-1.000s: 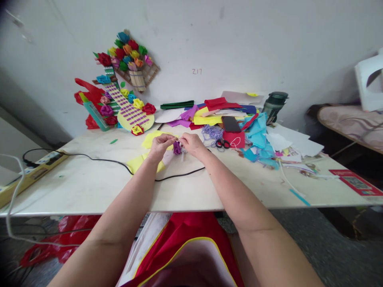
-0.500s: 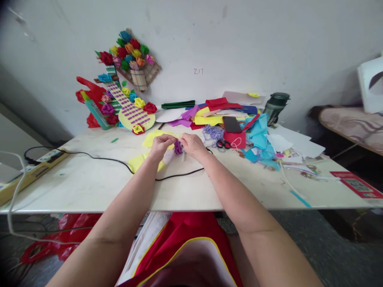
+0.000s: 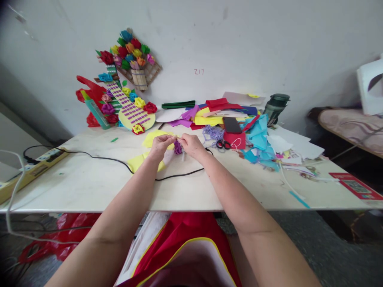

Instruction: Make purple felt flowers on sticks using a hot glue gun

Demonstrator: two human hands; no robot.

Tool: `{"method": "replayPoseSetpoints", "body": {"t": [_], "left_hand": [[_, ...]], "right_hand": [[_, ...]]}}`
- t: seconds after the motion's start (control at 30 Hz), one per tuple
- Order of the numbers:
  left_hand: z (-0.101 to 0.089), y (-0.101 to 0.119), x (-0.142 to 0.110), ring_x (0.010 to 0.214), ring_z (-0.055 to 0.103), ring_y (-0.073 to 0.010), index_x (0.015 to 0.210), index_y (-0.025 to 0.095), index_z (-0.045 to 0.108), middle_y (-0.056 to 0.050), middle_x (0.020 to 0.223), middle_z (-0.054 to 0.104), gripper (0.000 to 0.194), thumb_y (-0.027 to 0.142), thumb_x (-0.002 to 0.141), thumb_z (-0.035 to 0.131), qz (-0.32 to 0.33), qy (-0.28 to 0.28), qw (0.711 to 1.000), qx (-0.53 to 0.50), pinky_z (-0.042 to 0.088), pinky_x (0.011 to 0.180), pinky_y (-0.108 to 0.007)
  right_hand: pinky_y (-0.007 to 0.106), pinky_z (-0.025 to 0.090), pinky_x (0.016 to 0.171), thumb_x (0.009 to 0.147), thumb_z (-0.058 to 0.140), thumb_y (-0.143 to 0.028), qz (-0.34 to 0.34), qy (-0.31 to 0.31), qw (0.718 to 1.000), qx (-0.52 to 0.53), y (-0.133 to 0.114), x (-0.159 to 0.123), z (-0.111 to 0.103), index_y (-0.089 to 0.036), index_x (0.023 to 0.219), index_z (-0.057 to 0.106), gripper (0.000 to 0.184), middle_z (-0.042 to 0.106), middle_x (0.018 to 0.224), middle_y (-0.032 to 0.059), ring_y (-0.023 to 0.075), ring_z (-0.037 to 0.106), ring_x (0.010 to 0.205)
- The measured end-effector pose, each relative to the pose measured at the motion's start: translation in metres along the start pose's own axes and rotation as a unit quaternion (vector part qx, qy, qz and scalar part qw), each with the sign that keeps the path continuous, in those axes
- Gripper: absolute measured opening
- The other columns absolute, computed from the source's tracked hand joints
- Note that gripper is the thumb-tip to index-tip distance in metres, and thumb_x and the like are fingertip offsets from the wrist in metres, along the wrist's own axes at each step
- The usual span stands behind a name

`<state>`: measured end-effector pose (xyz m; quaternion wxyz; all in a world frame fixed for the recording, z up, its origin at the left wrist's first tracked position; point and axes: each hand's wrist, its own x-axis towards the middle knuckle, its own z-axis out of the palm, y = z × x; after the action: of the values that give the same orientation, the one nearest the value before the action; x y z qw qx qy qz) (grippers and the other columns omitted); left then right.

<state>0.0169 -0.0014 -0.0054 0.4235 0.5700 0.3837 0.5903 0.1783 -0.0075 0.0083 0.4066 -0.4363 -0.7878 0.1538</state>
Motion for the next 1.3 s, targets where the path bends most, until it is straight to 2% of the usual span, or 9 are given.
{"method": "replayPoseSetpoints", "body": {"t": [0.1,0.2,0.33,0.43,0.57,0.7,0.83,1.07,1.3], "left_hand": [[0.002,-0.002,0.001,0.053,0.046,-0.0104,0.058,0.016,0.066,0.001,0.052,0.054,0.036,0.049,0.060,0.079,0.017,0.027,0.999,0.012,0.036,0.054,-0.025],[0.004,-0.003,0.001,0.058,0.051,-0.0130,0.057,0.018,0.066,0.000,0.054,0.057,0.034,0.048,0.068,0.074,0.067,0.049,0.994,0.073,0.041,0.059,-0.027],[0.007,0.001,0.002,0.071,0.056,-0.0186,0.052,0.021,0.063,-0.003,0.058,0.064,0.033,0.043,0.076,0.068,0.137,0.076,0.969,0.190,0.045,0.074,-0.032],[0.009,0.002,0.002,0.070,0.054,-0.0194,0.051,0.023,0.059,-0.003,0.056,0.063,0.034,0.039,0.079,0.066,0.160,0.089,0.954,0.237,0.044,0.077,-0.035],[0.010,0.002,0.001,0.067,0.052,-0.0188,0.051,0.023,0.053,-0.002,0.055,0.060,0.035,0.036,0.081,0.063,0.188,0.102,0.938,0.274,0.043,0.073,-0.034],[0.013,0.003,-0.001,0.069,0.052,-0.0192,0.053,0.023,0.050,-0.003,0.057,0.057,0.032,0.032,0.082,0.060,0.231,0.126,0.904,0.336,0.039,0.064,-0.032],[0.015,0.006,-0.002,0.071,0.050,-0.0201,0.055,0.023,0.047,-0.004,0.059,0.056,0.028,0.027,0.082,0.056,0.257,0.128,0.882,0.375,0.035,0.063,-0.032],[0.017,0.009,-0.005,0.070,0.047,-0.0202,0.054,0.023,0.051,-0.003,0.059,0.054,0.025,0.025,0.074,0.065,0.226,0.110,0.931,0.264,0.034,0.066,-0.030],[0.010,0.008,-0.002,0.058,0.048,-0.0141,0.057,0.021,0.057,-0.001,0.057,0.057,0.028,0.041,0.076,0.064,0.084,0.111,0.986,0.095,0.039,0.059,-0.027]], "right_hand": [[0.025,0.033,0.060,0.083,0.052,-0.029,0.009,0.004,1.000,0.019,-0.001,0.000,0.000,-0.020,0.060,0.048,0.025,0.050,0.053,-0.0029,0.0119,0.044,0.057],[0.025,0.032,0.059,0.082,0.053,-0.029,0.011,0.014,1.000,0.025,-0.002,0.001,0.000,-0.020,0.060,0.048,0.024,0.050,0.053,-0.0030,0.0118,0.044,0.056],[0.026,0.032,0.059,0.081,0.053,-0.027,0.009,0.038,0.999,0.006,-0.003,0.001,-0.001,-0.021,0.061,0.046,0.022,0.051,0.054,-0.0023,0.0121,0.044,0.055],[0.026,0.033,0.059,0.081,0.053,-0.027,0.000,0.048,0.999,-0.007,-0.004,0.002,-0.001,-0.021,0.062,0.045,0.021,0.052,0.055,-0.0018,0.0124,0.044,0.055],[0.026,0.033,0.059,0.082,0.052,-0.028,-0.015,0.047,0.999,-0.013,-0.004,0.002,-0.001,-0.021,0.062,0.047,0.022,0.052,0.055,-0.0016,0.0127,0.044,0.055],[0.026,0.034,0.060,0.084,0.051,-0.026,-0.022,0.045,0.998,-0.024,-0.002,0.002,0.000,-0.020,0.063,0.050,0.021,0.056,0.059,-0.0001,0.0133,0.046,0.058],[0.027,0.034,0.062,0.085,0.048,-0.022,-0.045,0.046,0.995,-0.079,-0.002,0.001,0.002,-0.020,0.066,0.052,0.020,0.059,0.064,0.0022,0.0145,0.048,0.060],[0.029,0.032,0.065,0.087,0.045,-0.017,-0.025,0.060,0.985,-0.161,-0.010,-0.001,0.005,-0.019,0.075,0.058,0.018,0.065,0.074,0.0069,0.0184,0.052,0.068],[0.029,0.037,0.068,0.083,0.051,-0.017,0.046,0.064,0.990,-0.117,-0.001,0.003,0.000,-0.019,0.074,0.061,0.013,0.064,0.070,0.0059,0.0197,0.056,0.069]]}}
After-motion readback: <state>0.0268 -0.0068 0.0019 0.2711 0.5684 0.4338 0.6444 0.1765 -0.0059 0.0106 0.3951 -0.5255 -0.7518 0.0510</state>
